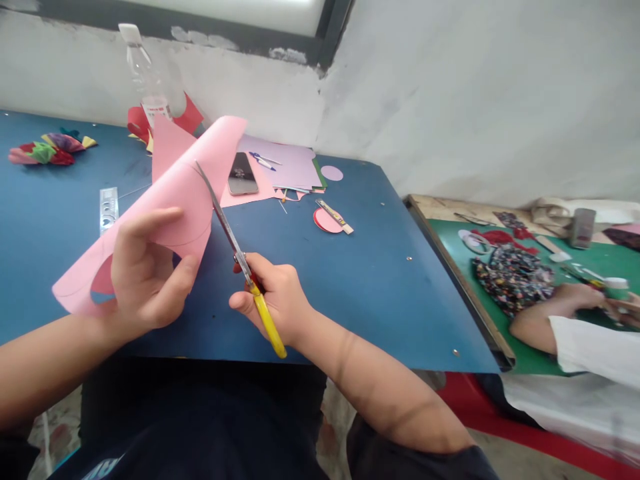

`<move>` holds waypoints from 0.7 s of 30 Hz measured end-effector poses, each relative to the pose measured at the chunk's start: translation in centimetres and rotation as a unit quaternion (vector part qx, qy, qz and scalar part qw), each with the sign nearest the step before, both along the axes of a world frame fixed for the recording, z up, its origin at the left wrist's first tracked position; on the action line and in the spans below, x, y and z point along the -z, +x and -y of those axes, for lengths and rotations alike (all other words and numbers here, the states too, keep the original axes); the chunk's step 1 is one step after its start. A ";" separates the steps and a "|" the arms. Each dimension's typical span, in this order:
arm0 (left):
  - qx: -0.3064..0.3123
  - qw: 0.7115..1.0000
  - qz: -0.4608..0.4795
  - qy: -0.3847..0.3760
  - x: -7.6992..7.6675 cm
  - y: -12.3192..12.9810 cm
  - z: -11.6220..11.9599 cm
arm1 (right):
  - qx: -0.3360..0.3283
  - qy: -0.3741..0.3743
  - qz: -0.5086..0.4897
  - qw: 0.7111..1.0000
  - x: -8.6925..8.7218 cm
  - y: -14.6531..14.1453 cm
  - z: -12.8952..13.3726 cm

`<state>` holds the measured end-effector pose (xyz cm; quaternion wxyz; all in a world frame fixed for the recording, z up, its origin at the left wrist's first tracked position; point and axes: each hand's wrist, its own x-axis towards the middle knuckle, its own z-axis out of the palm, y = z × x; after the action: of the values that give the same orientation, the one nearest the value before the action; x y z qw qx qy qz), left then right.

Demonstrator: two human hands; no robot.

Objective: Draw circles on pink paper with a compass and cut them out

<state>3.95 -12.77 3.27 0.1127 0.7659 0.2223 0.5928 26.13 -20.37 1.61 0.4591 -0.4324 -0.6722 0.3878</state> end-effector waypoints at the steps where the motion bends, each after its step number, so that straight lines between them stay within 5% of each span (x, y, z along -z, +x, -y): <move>1: 0.005 1.000 0.007 0.013 -0.1 0.1 -0.1 | -0.002 0.003 0.002 1.000 0.0 0.0 0.0; 12: -0.014 0.997 0.072 0.018 -1.5 1.2 1.0 | -0.010 0.019 0.029 0.999 -0.1 -0.1 -0.2; 21: -0.021 0.994 0.106 0.005 -0.9 1.7 1.2 | -0.025 -0.002 -0.006 1.000 0.0 -0.1 0.0</move>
<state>5.66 -13.97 4.17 0.1192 0.6946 0.2227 0.6736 26.05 -20.37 1.59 0.4522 -0.4142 -0.6791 0.4035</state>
